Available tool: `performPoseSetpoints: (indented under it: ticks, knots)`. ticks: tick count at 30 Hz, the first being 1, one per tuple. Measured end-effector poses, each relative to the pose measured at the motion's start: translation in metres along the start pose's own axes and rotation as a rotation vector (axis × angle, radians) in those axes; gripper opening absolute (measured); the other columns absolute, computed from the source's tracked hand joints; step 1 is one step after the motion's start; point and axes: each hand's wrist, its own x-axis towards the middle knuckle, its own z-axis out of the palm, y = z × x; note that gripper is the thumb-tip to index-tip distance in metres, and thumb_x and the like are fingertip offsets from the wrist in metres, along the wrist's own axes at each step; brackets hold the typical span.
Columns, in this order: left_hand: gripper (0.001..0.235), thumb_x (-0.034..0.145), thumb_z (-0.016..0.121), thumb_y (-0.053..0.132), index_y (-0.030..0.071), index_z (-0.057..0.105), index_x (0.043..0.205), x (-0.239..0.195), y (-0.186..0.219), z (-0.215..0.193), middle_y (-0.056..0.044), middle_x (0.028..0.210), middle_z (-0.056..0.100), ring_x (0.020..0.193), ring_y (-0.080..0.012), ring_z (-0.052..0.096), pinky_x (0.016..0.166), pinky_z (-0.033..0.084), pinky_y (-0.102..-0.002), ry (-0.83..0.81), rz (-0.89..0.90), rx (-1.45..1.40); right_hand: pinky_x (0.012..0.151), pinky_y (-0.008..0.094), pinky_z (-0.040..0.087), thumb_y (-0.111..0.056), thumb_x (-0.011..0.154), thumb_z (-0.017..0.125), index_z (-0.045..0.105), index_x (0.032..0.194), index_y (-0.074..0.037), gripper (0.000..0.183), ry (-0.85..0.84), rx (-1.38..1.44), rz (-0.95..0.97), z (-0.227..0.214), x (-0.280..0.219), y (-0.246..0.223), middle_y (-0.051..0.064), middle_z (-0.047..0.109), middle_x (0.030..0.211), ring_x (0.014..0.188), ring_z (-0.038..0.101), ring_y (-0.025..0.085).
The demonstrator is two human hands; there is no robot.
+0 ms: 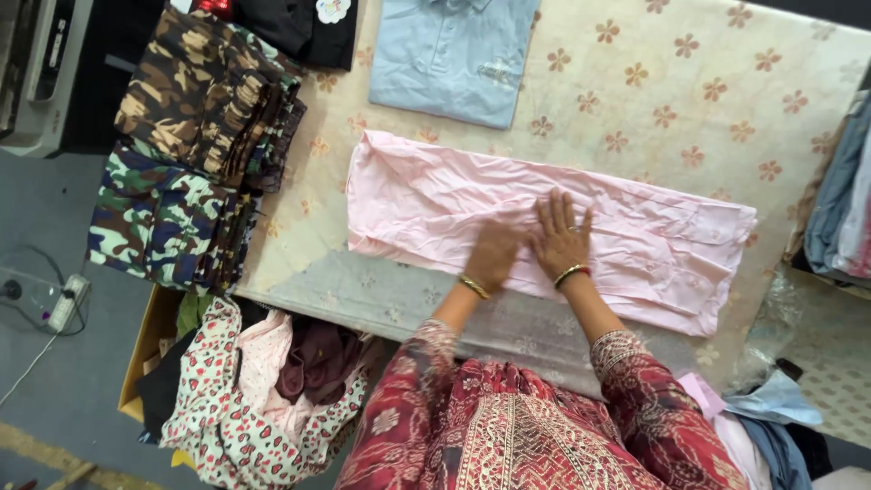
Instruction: Fold a pink long-sleeved shirt and place it neatly on a table.
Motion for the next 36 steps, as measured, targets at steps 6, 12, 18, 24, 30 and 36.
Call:
performPoseSetpoints:
  ticks: [6, 12, 18, 24, 30, 36]
  knots:
    - [0.054, 0.101, 0.049, 0.039, 0.026, 0.044, 0.154, 0.047, 0.002, -0.023, -0.011, 0.170, 0.021, 0.153, -0.0322, 0.030, 0.125, 0.021, -0.052, -0.548, -0.094, 0.232, 0.124, 0.061, -0.004, -0.059, 0.098, 0.042, 0.024, 0.164, -0.025, 0.076, -0.003, 0.059, 0.074, -0.006, -0.031, 0.041, 0.004, 0.011, 0.173, 0.160, 0.004, 0.024]
    - [0.066, 0.103, 0.047, 0.047, 0.033, 0.025, 0.164, 0.053, -0.032, -0.078, -0.001, 0.173, 0.010, 0.160, -0.0287, 0.010, 0.126, 0.007, -0.062, -0.262, -0.247, 0.599, 0.126, 0.063, -0.001, -0.056, 0.101, 0.046, 0.031, 0.165, -0.025, 0.073, 0.038, -0.019, 0.171, -0.013, -0.043, 0.054, 0.004, 0.016, 0.176, 0.163, 0.005, 0.025]
    - [0.065, 0.104, 0.046, 0.046, 0.031, 0.026, 0.164, 0.050, -0.017, -0.042, 0.000, 0.173, 0.015, 0.160, -0.0258, 0.010, 0.123, 0.004, -0.063, -0.256, -0.272, 0.645, 0.123, 0.065, -0.001, -0.059, 0.097, 0.047, 0.031, 0.164, -0.022, 0.078, 0.059, -0.037, 0.178, -0.010, -0.040, 0.057, 0.006, 0.013, 0.174, 0.160, 0.004, 0.029]
    - [0.063, 0.105, 0.046, 0.045, 0.027, 0.031, 0.164, 0.049, 0.070, 0.027, -0.004, 0.174, 0.017, 0.161, -0.0285, 0.012, 0.128, 0.004, -0.060, -0.379, 0.222, 0.252, 0.122, 0.067, 0.000, -0.063, 0.098, 0.046, 0.032, 0.162, -0.026, 0.075, -0.011, -0.128, 0.171, 0.000, -0.058, 0.081, 0.002, 0.013, 0.174, 0.160, 0.007, 0.021]
    - [0.062, 0.101, 0.045, 0.049, 0.034, 0.031, 0.160, 0.050, 0.054, 0.009, 0.001, 0.172, 0.018, 0.158, -0.0246, 0.014, 0.124, 0.004, -0.057, -0.441, 0.040, 0.475, 0.118, 0.067, 0.001, -0.064, 0.097, 0.047, 0.033, 0.162, -0.028, 0.076, 0.112, -0.281, 0.481, -0.031, -0.121, 0.164, 0.001, 0.020, 0.171, 0.158, 0.012, 0.026]
    - [0.063, 0.103, 0.043, 0.049, 0.034, 0.030, 0.163, 0.050, 0.057, 0.006, 0.001, 0.173, 0.018, 0.159, -0.0234, 0.014, 0.125, 0.003, -0.056, -0.414, 0.067, 0.560, 0.124, 0.059, 0.014, -0.057, 0.094, 0.060, 0.033, 0.162, -0.018, 0.082, 0.339, 0.014, 0.480, -0.011, -0.138, 0.198, 0.011, 0.028, 0.170, 0.157, 0.023, 0.032]
